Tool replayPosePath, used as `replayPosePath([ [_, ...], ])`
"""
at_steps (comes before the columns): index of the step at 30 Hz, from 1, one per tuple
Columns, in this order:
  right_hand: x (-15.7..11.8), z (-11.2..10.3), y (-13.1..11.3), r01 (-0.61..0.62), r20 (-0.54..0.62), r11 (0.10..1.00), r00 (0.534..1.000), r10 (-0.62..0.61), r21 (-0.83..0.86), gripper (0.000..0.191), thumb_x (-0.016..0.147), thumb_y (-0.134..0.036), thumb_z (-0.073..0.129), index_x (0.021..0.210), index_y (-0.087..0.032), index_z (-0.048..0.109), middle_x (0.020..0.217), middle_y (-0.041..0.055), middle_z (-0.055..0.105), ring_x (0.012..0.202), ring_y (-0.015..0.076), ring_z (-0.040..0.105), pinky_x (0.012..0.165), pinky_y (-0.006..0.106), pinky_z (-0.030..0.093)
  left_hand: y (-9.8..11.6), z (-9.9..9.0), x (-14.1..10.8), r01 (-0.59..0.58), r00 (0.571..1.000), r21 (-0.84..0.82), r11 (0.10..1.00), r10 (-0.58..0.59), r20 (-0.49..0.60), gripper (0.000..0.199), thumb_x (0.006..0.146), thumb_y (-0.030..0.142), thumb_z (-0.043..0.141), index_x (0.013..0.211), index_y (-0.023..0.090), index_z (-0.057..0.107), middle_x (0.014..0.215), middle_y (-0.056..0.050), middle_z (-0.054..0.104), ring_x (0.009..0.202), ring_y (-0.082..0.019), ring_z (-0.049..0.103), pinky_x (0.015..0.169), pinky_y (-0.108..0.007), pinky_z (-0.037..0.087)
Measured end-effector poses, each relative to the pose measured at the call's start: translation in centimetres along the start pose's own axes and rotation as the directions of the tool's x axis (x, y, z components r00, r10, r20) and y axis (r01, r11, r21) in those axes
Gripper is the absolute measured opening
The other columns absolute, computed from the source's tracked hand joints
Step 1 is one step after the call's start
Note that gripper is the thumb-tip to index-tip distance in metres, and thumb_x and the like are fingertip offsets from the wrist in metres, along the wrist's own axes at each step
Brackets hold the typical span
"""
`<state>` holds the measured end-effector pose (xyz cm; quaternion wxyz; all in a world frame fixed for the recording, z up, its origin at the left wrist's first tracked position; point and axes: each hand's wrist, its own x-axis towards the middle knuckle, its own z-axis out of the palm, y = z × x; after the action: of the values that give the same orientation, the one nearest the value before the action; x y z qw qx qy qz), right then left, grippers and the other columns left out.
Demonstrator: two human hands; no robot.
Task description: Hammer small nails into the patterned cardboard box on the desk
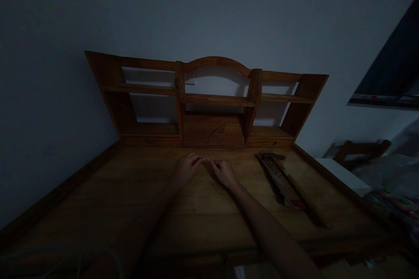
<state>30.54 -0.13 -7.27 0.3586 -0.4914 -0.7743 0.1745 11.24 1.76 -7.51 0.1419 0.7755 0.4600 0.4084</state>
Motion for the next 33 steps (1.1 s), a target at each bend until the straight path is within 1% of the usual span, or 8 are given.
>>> replayPosePath([
  [5,-0.05,-0.01,-0.13,0.004,0.010,1.000,1.000,-0.004,0.003,0.064,0.093,-0.061,0.030,0.067,-0.015,0.066,0.058,0.0018,0.060,0.059,0.0148,0.058,0.055,0.021,0.033,-0.16,-0.14,-0.03,-0.001,1.000,-0.020,1.000,0.001,-0.010,0.029,0.090,0.042,0.048,0.094,0.019,0.066,0.095,-0.005,0.065,0.089,-0.018,0.060,0.083,-0.029,0.046],
  [8,-0.05,0.00,-0.19,-0.004,0.023,1.000,1.000,0.004,0.004,0.064,0.093,-0.061,0.031,0.067,-0.015,0.067,0.059,0.0019,0.061,0.060,0.0151,0.058,0.054,0.021,0.032,-0.46,-0.14,0.00,0.017,0.999,-0.043,0.999,-0.018,-0.034,0.029,0.090,0.043,0.049,0.091,0.020,0.065,0.092,-0.004,0.066,0.086,-0.017,0.061,0.080,-0.028,0.047],
  [14,-0.18,-0.26,-0.51,0.000,0.047,1.000,0.999,0.000,0.015,0.062,0.093,-0.061,0.030,0.079,-0.016,0.072,0.068,0.0035,0.068,0.065,0.0172,0.061,0.057,0.022,0.035,-1.00,0.33,0.11,-0.003,0.999,-0.048,0.999,0.000,-0.049,0.027,0.089,0.044,0.050,0.088,0.021,0.064,0.089,-0.002,0.066,0.083,-0.016,0.061,0.079,-0.029,0.048],
  [16,-0.22,-0.36,-0.56,0.009,0.055,1.000,0.998,-0.010,0.021,0.062,0.093,-0.061,0.031,0.080,-0.017,0.073,0.071,0.0038,0.069,0.067,0.0176,0.062,0.058,0.022,0.036,-0.96,0.38,0.12,-0.006,0.998,-0.047,0.999,0.004,-0.060,0.027,0.089,0.045,0.050,0.088,0.021,0.064,0.089,-0.002,0.066,0.084,-0.017,0.061,0.079,-0.029,0.048],
  [19,-0.23,-0.42,-0.51,0.020,0.063,1.000,0.998,-0.021,0.024,0.063,0.093,-0.061,0.032,0.076,-0.016,0.072,0.070,0.0040,0.069,0.066,0.0173,0.063,0.058,0.022,0.036,-0.74,0.20,0.06,-0.010,0.999,-0.039,0.999,0.009,-0.031,0.028,0.090,0.045,0.049,0.089,0.021,0.063,0.091,-0.003,0.066,0.085,-0.017,0.061,0.080,-0.029,0.047],
  [21,-0.22,-0.40,-0.47,0.023,0.062,0.999,0.998,-0.025,0.024,0.063,0.093,-0.061,0.031,0.078,-0.016,0.073,0.069,0.0040,0.069,0.064,0.0168,0.063,0.057,0.022,0.036,-0.62,0.07,0.01,-0.013,1.000,-0.040,0.999,0.012,-0.014,0.028,0.090,0.045,0.048,0.091,0.021,0.063,0.091,-0.002,0.066,0.085,-0.017,0.061,0.080,-0.029,0.047],
  [27,-0.26,-0.38,-0.42,0.018,0.038,1.000,0.999,-0.019,0.012,0.061,0.093,-0.060,0.032,0.079,-0.017,0.074,0.069,0.0057,0.070,0.062,0.0171,0.062,0.058,0.023,0.036,-0.76,0.25,0.06,-0.003,1.000,-0.038,0.999,0.002,-0.027,0.030,0.091,0.045,0.047,0.088,0.020,0.063,0.090,-0.002,0.065,0.085,-0.017,0.060,0.080,-0.029,0.045],
  [33,-0.20,-0.48,-0.34,0.036,0.030,0.999,0.999,-0.037,0.035,0.059,0.093,-0.059,0.034,0.078,-0.018,0.073,0.065,0.0044,0.068,0.063,0.0177,0.063,0.059,0.023,0.038,-0.64,0.22,0.10,0.003,1.000,-0.017,1.000,-0.003,0.004,0.030,0.092,0.044,0.044,0.088,0.021,0.062,0.089,-0.001,0.064,0.083,-0.016,0.059,0.077,-0.027,0.045],
])
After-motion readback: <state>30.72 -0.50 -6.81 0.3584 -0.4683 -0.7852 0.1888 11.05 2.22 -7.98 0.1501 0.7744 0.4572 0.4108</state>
